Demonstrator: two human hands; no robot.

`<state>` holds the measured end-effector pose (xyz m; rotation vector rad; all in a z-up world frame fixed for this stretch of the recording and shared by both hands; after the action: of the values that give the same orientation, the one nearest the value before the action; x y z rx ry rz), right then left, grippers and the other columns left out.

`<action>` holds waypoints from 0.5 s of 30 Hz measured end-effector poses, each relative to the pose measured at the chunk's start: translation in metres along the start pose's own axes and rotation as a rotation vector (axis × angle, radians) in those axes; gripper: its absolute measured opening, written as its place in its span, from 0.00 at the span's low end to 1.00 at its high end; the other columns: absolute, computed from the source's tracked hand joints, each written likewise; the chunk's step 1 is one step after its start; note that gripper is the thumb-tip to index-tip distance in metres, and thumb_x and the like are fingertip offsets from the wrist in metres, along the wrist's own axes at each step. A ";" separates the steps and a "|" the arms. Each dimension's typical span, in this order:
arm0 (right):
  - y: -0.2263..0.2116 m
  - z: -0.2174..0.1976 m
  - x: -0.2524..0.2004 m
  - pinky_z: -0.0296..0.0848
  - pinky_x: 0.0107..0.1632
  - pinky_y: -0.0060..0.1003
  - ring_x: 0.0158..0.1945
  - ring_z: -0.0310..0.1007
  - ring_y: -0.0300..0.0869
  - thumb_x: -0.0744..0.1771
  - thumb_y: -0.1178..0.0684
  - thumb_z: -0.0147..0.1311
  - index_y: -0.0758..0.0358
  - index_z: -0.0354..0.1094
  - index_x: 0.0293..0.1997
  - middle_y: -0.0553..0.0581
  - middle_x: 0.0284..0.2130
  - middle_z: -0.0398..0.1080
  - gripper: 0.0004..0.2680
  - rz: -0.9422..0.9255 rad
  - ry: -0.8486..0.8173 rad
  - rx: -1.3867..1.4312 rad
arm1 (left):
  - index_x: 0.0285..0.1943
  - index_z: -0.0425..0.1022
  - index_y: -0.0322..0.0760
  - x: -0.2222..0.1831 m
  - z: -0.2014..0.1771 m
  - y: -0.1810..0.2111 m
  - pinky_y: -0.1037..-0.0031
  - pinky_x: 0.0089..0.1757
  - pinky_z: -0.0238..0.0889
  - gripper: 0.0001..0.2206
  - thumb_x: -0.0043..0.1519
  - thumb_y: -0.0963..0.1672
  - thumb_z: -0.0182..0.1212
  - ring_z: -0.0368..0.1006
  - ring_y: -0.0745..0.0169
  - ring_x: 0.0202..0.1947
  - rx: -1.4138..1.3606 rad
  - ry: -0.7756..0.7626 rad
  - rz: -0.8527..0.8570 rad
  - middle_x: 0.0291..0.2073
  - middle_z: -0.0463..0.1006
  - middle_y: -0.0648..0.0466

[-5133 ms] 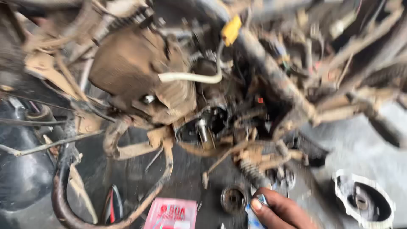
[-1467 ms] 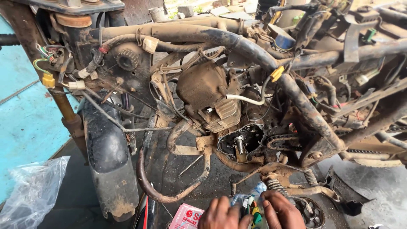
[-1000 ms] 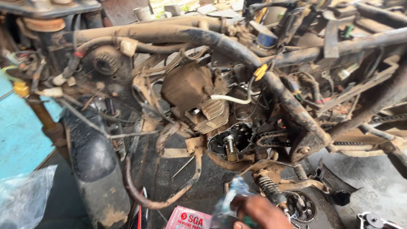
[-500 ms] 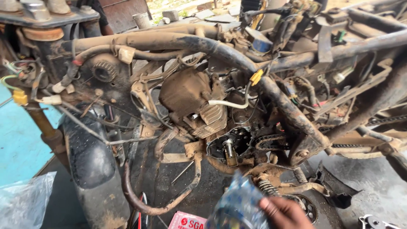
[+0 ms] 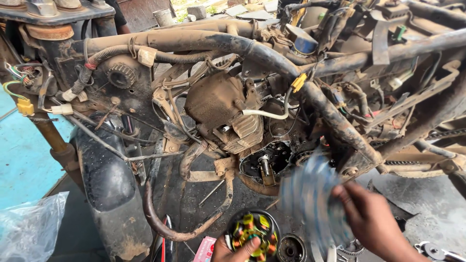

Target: Replacing the stator coil assembly inside the engine casing of a motorcycle.

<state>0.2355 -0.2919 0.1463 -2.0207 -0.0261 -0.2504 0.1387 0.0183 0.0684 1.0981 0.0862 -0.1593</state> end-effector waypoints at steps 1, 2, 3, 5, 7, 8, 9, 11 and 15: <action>0.025 0.032 -0.001 0.74 0.39 0.41 0.34 0.73 0.44 0.69 0.46 0.54 0.57 0.80 0.47 0.58 0.28 0.74 0.10 0.008 -0.308 -0.312 | 0.57 0.77 0.30 -0.002 -0.007 0.005 0.59 0.44 0.79 0.19 0.56 0.40 0.70 0.84 0.52 0.42 0.008 0.057 0.010 0.42 0.86 0.42; 0.059 0.058 -0.011 0.78 0.47 0.39 0.39 0.81 0.42 0.67 0.44 0.57 0.48 0.80 0.47 0.55 0.33 0.80 0.09 0.024 -0.613 -0.629 | 0.56 0.78 0.30 -0.004 -0.014 0.009 0.60 0.40 0.77 0.18 0.56 0.40 0.69 0.84 0.53 0.39 0.017 0.115 0.019 0.41 0.87 0.42; 0.084 0.072 -0.023 0.78 0.47 0.39 0.39 0.81 0.42 0.67 0.44 0.57 0.48 0.80 0.47 0.55 0.33 0.80 0.09 0.024 -0.616 -0.629 | 0.56 0.78 0.30 -0.005 -0.016 0.008 0.60 0.40 0.77 0.18 0.56 0.40 0.69 0.84 0.53 0.39 0.017 0.117 0.018 0.41 0.87 0.42; 0.142 0.114 -0.060 0.75 0.55 0.38 0.49 0.79 0.38 0.66 0.43 0.58 0.40 0.80 0.53 0.50 0.43 0.79 0.11 0.043 -0.842 -0.655 | 0.56 0.78 0.29 -0.006 -0.018 0.022 0.66 0.45 0.80 0.18 0.56 0.39 0.70 0.85 0.59 0.43 0.048 0.104 0.160 0.43 0.87 0.44; 0.149 0.142 -0.081 0.70 0.61 0.38 0.53 0.77 0.37 0.67 0.42 0.57 0.34 0.77 0.57 0.47 0.49 0.78 0.13 0.093 -0.914 -0.667 | 0.55 0.78 0.29 -0.007 -0.018 0.014 0.65 0.40 0.78 0.18 0.56 0.40 0.71 0.84 0.57 0.38 0.062 0.099 0.120 0.41 0.87 0.43; 0.154 0.157 -0.094 0.66 0.67 0.38 0.58 0.74 0.36 0.68 0.42 0.56 0.28 0.75 0.62 0.45 0.54 0.76 0.15 0.142 -0.986 -0.679 | 0.55 0.78 0.30 -0.007 -0.018 0.009 0.63 0.35 0.76 0.19 0.55 0.40 0.71 0.83 0.55 0.33 0.077 0.094 0.083 0.38 0.87 0.41; 0.102 0.151 -0.090 0.66 0.67 0.38 0.58 0.74 0.36 0.68 0.42 0.56 0.28 0.75 0.62 0.45 0.54 0.76 0.15 0.142 -0.985 -0.679 | 0.55 0.78 0.30 -0.008 -0.015 0.011 0.63 0.35 0.76 0.19 0.55 0.40 0.71 0.83 0.55 0.33 0.077 0.093 0.083 0.38 0.87 0.41; -0.011 0.117 -0.085 0.77 0.61 0.42 0.54 0.80 0.42 0.63 0.45 0.69 0.46 0.70 0.64 0.50 0.50 0.76 0.21 0.282 -0.922 -0.176 | 0.57 0.78 0.29 -0.010 0.001 0.010 0.63 0.42 0.77 0.20 0.56 0.41 0.73 0.83 0.57 0.40 0.103 -0.033 0.035 0.42 0.86 0.41; 0.043 0.167 -0.088 0.74 0.64 0.47 0.58 0.76 0.49 0.64 0.56 0.65 0.55 0.62 0.71 0.54 0.58 0.70 0.26 0.276 -1.017 0.234 | 0.60 0.75 0.32 -0.004 0.022 0.001 0.66 0.53 0.78 0.23 0.54 0.41 0.73 0.82 0.61 0.50 0.015 -0.161 0.103 0.47 0.84 0.45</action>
<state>0.1824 -0.1549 0.0203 -1.6983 -0.3883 0.9207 0.1347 -0.0012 0.0797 1.0981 -0.1157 -0.1555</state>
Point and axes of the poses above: each hand's wrist, its own x-axis towards the middle knuckle, its own z-axis out of the palm, y = z × x, the point moved 10 cm from there along x, towards the middle knuckle
